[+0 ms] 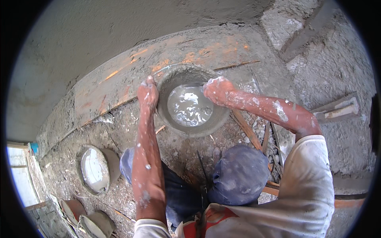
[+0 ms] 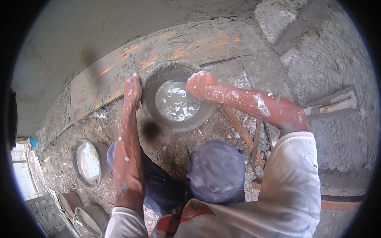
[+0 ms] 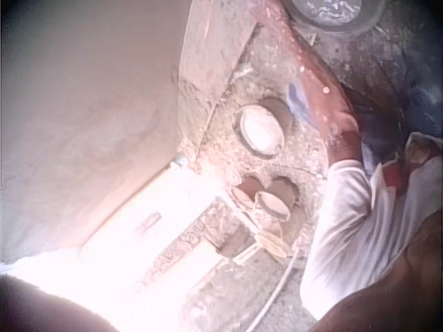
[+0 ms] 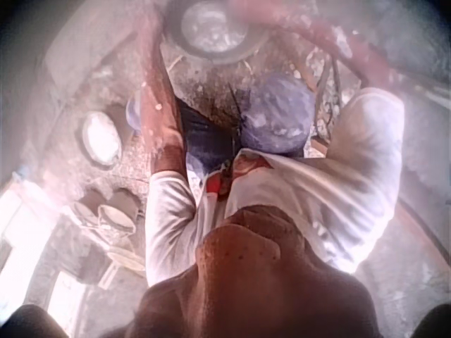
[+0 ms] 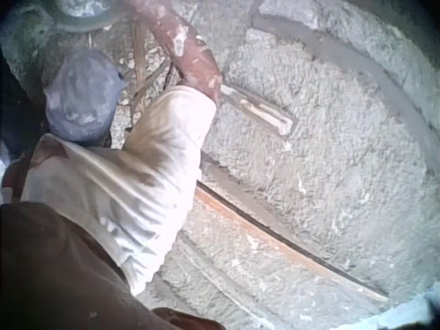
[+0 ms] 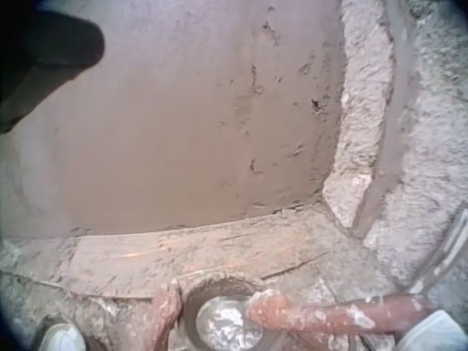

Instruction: The person applies plaster to a concrete wall using a wooden float and a trowel. They smooth the wet mixture onto the surface, scoop more plaster from a bucket, and continue smoothing the lower sections of the wall.

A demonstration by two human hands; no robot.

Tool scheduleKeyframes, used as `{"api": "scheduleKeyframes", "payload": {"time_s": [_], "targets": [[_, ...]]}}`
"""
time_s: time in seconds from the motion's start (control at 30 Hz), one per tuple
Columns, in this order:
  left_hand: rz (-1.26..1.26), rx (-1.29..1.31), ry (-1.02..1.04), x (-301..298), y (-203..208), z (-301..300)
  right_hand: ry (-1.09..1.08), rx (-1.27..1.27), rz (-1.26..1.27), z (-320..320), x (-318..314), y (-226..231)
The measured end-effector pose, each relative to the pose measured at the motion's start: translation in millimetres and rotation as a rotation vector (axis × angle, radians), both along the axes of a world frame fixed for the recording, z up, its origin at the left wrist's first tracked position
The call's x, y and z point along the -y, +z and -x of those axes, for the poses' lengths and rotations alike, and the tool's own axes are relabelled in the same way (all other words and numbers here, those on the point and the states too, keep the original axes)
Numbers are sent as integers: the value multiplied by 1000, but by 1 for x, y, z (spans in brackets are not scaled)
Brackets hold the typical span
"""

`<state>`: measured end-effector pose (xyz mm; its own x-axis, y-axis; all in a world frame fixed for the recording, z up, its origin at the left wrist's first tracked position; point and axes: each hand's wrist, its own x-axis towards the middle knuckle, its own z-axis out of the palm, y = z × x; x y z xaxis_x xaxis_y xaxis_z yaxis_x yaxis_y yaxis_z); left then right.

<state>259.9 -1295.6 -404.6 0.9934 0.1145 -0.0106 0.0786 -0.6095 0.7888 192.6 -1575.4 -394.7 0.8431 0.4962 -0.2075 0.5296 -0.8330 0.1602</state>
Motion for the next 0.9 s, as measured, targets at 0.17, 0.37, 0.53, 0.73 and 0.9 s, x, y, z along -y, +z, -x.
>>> {"api": "scheduleKeyframes", "payload": {"time_s": [0.17,0.37,0.53,0.73,0.9], "targets": [[198,22,-45,21,-16,11,-19,-241,16,10,12,16],[401,-14,-80,65,5,24,32,-411,-24,4,82,-44],[530,-104,-45,66,14,27,-386,-906,-369,22,72,-57],[532,-69,-84,70,-5,19,-792,-1118,-928,77,36,-11],[563,-79,-65,70,1,18,-1116,-1216,-1240,86,4,-18]]}}
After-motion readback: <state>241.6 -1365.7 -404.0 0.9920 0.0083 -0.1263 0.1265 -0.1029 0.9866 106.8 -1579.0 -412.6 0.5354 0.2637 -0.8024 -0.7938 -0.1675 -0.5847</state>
